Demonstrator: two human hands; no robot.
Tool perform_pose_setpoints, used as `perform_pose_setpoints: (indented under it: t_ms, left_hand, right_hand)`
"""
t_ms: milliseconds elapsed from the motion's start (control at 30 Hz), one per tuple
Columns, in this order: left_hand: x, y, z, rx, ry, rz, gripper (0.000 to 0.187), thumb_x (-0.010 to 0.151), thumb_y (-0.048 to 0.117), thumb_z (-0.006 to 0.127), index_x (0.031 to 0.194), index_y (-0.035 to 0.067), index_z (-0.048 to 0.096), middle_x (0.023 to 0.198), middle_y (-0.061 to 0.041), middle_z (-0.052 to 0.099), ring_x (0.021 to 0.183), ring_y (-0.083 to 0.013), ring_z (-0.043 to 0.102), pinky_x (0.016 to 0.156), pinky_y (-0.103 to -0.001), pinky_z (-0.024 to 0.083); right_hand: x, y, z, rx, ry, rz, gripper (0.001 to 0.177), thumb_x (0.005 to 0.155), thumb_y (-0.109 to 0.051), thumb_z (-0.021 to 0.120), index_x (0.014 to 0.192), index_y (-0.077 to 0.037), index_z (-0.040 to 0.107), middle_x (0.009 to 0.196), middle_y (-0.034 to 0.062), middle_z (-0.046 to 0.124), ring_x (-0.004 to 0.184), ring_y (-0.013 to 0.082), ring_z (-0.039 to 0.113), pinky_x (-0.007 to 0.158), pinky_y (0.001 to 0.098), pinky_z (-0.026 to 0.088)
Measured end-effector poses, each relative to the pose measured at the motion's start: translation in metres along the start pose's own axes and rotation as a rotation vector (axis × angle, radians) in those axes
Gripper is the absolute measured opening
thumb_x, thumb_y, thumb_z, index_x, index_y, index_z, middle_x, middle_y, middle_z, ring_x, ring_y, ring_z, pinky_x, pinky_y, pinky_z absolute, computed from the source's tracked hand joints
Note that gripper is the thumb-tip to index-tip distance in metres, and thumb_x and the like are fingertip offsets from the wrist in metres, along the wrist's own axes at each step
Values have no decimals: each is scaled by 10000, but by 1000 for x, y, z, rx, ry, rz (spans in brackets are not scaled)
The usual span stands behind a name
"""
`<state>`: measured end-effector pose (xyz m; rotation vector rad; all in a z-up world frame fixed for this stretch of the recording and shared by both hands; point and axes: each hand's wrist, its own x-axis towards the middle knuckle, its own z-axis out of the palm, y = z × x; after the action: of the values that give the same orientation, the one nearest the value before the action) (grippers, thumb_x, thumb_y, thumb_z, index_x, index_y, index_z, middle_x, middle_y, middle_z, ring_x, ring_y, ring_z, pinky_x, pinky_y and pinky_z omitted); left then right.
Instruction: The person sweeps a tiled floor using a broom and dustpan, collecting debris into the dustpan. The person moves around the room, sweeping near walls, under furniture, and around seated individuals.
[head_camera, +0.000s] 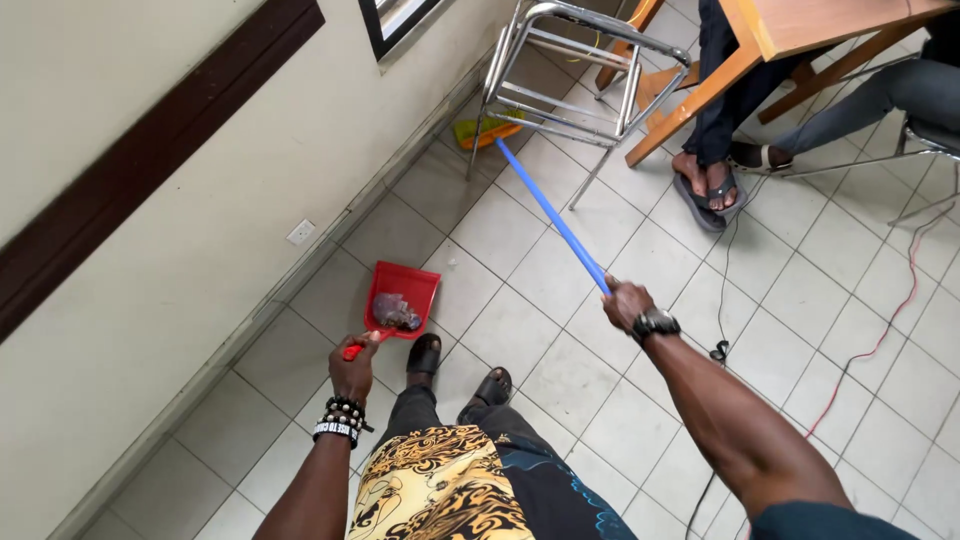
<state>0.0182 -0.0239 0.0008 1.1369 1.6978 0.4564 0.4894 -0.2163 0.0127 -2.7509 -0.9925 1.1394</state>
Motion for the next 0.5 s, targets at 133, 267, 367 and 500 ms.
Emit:
perform_pose_setpoints:
  t_ms: [133,267,367,500]
  left_hand:
    - [-4,-14,3,16,40,-32,217,888,326,810,842,155,685,1254,-98,720,1261,-355,607,1055,-488,440]
    - [-9,-20,-3,-4,63,-27,201,890,297,802,828,153,676,1251,-114,720,1255,-356,612,1040,-491,447]
    - [-18,-21,-10,7,61,-20,217,896,309,810,846,135,691,1256,-119,719,1257,-360,613,1041,-487,451]
    - [-33,-17,-13,17,64,-13,221,899,301,804,851,121,685,1270,-149,710,1265,-369,602,1045,-490,439]
  right_hand:
    - [-88,31,3,-43,-84,22,560,988,-341,491,1544,-272,470,1216,213,760,1246,404,661,1170,520,426]
    - [-140,60,-1,163,-59,153,543,942,-410,557,1477,-321,575,1110,227,796,1179,442,685,1063,531,521]
    - [-168,59,-9,194,-18,194,522,958,-375,564,1473,-296,589,1041,232,812,1118,422,727,1053,490,540]
    - [-140,47,1,271,4,161,516,975,-380,557,1481,-282,580,1136,287,766,1198,459,661,1090,524,487]
